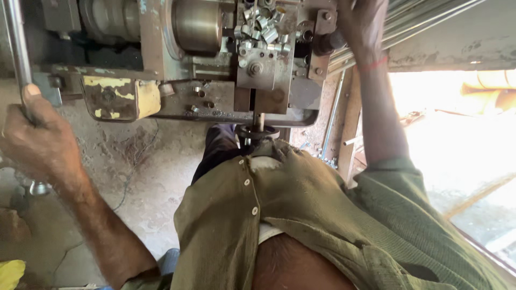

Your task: The person operates a metal lathe, using a long metal rod to control the machine's movement while holding a small metal part against the rotating tool. They repeatedly adjust the part and the machine controls, then remove the finished piece and place it on a pile of similar metal components.

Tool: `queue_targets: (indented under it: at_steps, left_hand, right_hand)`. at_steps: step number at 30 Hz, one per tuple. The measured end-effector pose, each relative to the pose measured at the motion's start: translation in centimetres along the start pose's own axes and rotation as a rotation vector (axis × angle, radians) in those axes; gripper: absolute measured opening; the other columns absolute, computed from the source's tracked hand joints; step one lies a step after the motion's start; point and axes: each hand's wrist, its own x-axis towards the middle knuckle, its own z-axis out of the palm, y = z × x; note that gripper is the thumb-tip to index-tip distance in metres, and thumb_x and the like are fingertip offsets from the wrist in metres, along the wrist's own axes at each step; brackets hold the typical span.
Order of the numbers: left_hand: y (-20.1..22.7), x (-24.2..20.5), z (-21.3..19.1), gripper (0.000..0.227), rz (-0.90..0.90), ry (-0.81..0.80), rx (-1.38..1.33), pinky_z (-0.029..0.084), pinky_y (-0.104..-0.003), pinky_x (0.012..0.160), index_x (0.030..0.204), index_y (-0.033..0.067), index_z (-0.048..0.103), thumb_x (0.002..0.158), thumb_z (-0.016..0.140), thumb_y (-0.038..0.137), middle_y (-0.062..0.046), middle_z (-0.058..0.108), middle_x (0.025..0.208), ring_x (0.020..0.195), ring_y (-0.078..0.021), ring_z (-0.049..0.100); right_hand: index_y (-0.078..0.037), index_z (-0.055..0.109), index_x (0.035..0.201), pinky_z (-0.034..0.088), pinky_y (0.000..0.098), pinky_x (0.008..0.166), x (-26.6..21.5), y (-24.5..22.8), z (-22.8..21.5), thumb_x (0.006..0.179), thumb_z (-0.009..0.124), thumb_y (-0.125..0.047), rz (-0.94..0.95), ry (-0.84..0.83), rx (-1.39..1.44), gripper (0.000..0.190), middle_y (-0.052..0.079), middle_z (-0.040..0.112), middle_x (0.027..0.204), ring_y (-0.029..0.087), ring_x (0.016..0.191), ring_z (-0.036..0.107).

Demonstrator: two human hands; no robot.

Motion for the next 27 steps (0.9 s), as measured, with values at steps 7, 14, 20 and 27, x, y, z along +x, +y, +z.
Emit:
queue_targets:
  at_steps: [7, 14, 20, 27]
  left_hand:
    - [-0.4, -0.2, 0.8, 0.051, 0.038, 0.038, 0.037, 0.041, -0.037, 0.046, 0.081, 0.0069, 0.061, 0.114, 0.059, 0.045, 0.000, 0.056, 0.064, 0.053, -0.0168, 0.057]
    - [0.0, -0.3, 0.8, 0.054, 0.080, 0.098, 0.201, 0.044, -0.043, 0.048, 0.080, 0.0090, 0.062, 0.113, 0.054, 0.051, -0.001, 0.057, 0.064, 0.056, -0.0212, 0.060]
    - [-1.1, 0.1, 1.6, 0.058, 0.177, 0.210, 0.293, 0.045, -0.043, 0.052, 0.074, 0.0130, 0.060, 0.115, 0.051, 0.053, 0.002, 0.053, 0.059, 0.056, -0.0200, 0.058]
    - [-1.9, 0.0, 2.0, 0.052, 0.210, 0.211, 0.226, 0.044, -0.031, 0.049, 0.079, 0.0156, 0.062, 0.118, 0.051, 0.049, 0.007, 0.055, 0.064, 0.053, -0.0090, 0.057]
  right_hand:
    - [-0.006, 0.067, 0.132, 0.064, 0.0368, 0.079, -5.9, -4.5, 6.1, 0.105, 0.087, -0.014, -0.212, -0.053, -0.173, 0.034, 0.014, 0.077, 0.113, 0.022, 0.095, 0.081]
    - [-0.012, 0.025, 0.158, 0.059, 0.0544, 0.087, -4.9, -4.8, 7.3, 0.056, 0.107, -0.028, -0.135, -0.305, -0.400, 0.132, 0.034, 0.048, 0.138, 0.052, 0.103, 0.065]
    - [-0.009, 0.035, 0.154, 0.058, 0.0531, 0.096, -1.7, -3.0, 9.1, 0.060, 0.102, -0.017, -0.187, -0.414, -0.395, 0.116, 0.032, 0.053, 0.136, 0.049, 0.112, 0.062]
    - [-0.002, 0.049, 0.140, 0.062, 0.0409, 0.085, 0.2, -3.4, 10.3, 0.087, 0.092, -0.016, -0.278, -0.430, -0.360, 0.070, 0.018, 0.071, 0.117, 0.031, 0.103, 0.072]
